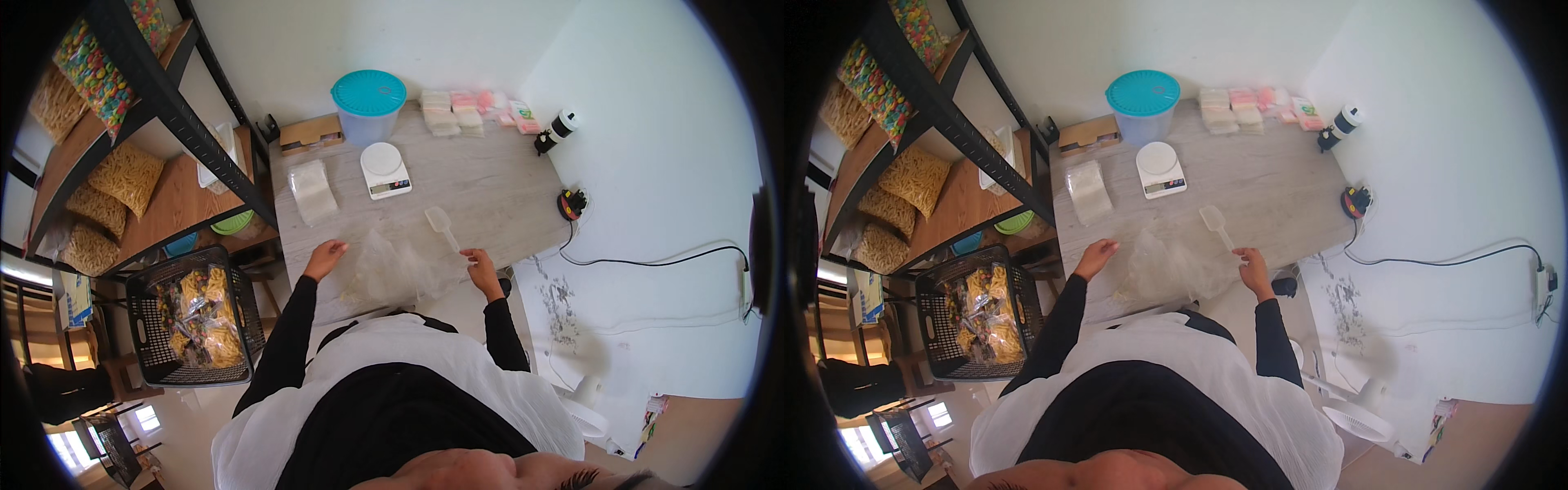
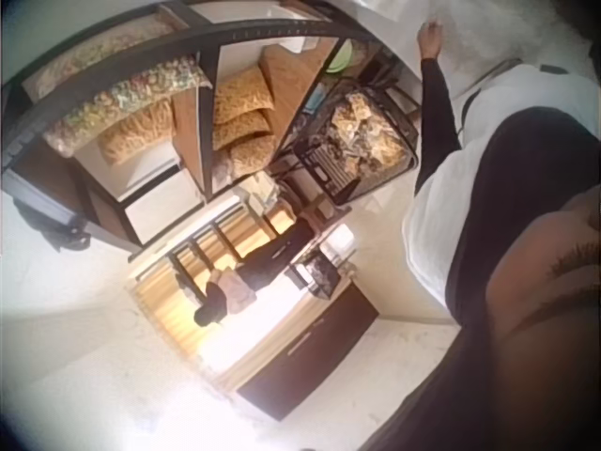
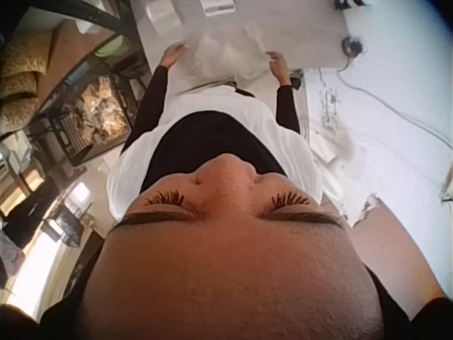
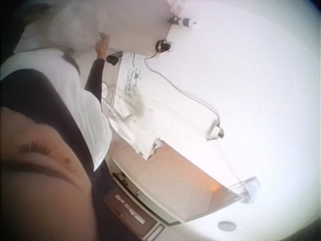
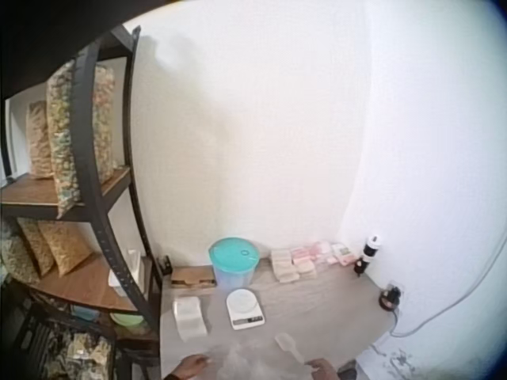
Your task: The person scoops yellow snack sticks from a large bag into small clear plastic bags using a white plastic scoop. Each small bag is placed on a digital scale, adjusted to the target weight, then sealed and set aside. The process repeats for multiple bags.
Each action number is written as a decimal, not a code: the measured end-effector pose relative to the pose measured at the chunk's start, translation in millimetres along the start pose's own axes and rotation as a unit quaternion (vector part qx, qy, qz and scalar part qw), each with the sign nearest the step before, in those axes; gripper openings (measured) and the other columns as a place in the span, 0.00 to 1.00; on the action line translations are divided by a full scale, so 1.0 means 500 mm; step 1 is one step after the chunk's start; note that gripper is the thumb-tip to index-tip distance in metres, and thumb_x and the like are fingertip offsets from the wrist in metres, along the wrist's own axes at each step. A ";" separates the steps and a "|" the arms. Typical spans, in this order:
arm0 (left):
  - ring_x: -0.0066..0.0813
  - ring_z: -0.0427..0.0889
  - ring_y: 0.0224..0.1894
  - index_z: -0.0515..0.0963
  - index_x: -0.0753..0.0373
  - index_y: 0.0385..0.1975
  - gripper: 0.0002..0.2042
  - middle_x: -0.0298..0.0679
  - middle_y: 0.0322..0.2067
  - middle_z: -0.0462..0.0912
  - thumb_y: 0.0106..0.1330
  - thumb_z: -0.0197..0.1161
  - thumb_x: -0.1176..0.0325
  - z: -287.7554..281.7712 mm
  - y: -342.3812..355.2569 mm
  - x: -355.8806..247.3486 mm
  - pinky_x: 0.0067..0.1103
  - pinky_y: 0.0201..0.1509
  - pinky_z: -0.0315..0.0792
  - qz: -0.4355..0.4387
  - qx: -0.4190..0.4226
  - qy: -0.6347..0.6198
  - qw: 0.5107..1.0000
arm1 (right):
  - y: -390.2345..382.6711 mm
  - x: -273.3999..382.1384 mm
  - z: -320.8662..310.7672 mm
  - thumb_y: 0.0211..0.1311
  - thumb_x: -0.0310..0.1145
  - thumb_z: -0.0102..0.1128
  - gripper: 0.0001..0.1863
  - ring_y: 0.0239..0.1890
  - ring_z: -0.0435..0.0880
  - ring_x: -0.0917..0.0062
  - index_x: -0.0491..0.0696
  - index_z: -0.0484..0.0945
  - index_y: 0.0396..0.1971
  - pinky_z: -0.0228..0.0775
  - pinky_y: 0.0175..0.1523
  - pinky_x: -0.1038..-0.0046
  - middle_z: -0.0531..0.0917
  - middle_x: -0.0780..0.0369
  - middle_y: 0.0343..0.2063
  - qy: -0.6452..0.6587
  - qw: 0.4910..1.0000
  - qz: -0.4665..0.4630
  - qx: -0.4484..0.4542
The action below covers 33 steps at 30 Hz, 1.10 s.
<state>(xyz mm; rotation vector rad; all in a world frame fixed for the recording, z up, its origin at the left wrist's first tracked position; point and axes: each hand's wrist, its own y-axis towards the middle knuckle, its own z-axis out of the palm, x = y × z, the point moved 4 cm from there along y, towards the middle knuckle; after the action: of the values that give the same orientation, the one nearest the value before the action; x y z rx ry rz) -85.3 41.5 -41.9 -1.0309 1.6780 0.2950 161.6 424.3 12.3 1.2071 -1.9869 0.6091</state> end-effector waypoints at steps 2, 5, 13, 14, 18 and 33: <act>0.28 0.79 0.50 0.79 0.63 0.54 0.25 0.39 0.48 0.83 0.66 0.64 0.49 0.045 0.054 -0.007 0.24 0.55 0.71 0.002 0.001 -0.028 1.000 | 0.041 0.063 0.009 0.59 0.32 0.66 0.13 0.41 0.84 0.70 0.43 0.82 0.43 0.75 0.48 0.70 0.85 0.56 0.39 0.068 0.998 0.011 0.002; 0.25 0.79 0.50 0.79 0.63 0.54 0.25 0.37 0.48 0.83 0.66 0.64 0.49 0.098 0.088 -0.072 0.22 0.56 0.70 -0.045 0.069 -0.101 0.992 | 0.050 0.171 0.071 0.63 0.39 0.66 0.16 0.39 0.83 0.75 0.43 0.80 0.44 0.74 0.47 0.72 0.85 0.59 0.37 0.048 0.991 0.009 0.127; 0.19 0.79 0.41 0.82 0.62 0.47 0.18 0.33 0.41 0.84 0.65 0.68 0.56 0.135 0.070 -0.102 0.20 0.48 0.73 -0.073 0.120 -0.113 0.984 | 0.012 0.172 0.150 0.55 0.32 0.69 0.13 0.30 0.83 0.73 0.41 0.81 0.36 0.75 0.38 0.73 0.84 0.60 0.26 0.044 0.991 0.047 0.119; 0.18 0.79 0.40 0.82 0.62 0.46 0.16 0.32 0.40 0.84 0.65 0.69 0.58 0.134 0.068 -0.085 0.19 0.47 0.74 -0.092 0.117 -0.119 0.982 | 0.018 0.166 0.143 0.57 0.30 0.67 0.11 0.29 0.83 0.77 0.40 0.81 0.36 0.74 0.37 0.75 0.84 0.61 0.27 0.047 0.992 0.047 0.109; 0.17 0.79 0.37 0.82 0.62 0.44 0.13 0.30 0.36 0.83 0.66 0.68 0.62 0.123 0.051 -0.051 0.18 0.45 0.75 -0.104 0.083 -0.227 0.965 | 0.054 0.180 0.102 0.55 0.29 0.67 0.10 0.29 0.83 0.75 0.40 0.82 0.35 0.73 0.36 0.73 0.85 0.60 0.26 0.102 0.989 0.063 0.090; 0.19 0.77 0.42 0.82 0.65 0.32 0.01 0.31 0.38 0.81 0.62 0.67 0.76 -0.172 -0.024 -0.171 0.18 0.51 0.70 0.171 -0.193 -0.271 0.927 | 0.160 0.263 -0.030 0.62 0.25 0.60 0.03 0.32 0.78 0.80 0.43 0.79 0.34 0.70 0.41 0.77 0.81 0.65 0.29 0.192 0.978 -0.073 -0.043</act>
<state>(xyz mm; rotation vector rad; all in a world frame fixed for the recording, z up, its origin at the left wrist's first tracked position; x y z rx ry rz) -130.3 19.6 69.3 -0.8223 1.2988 1.0760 55.8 398.0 122.0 1.0774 -1.5714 0.6232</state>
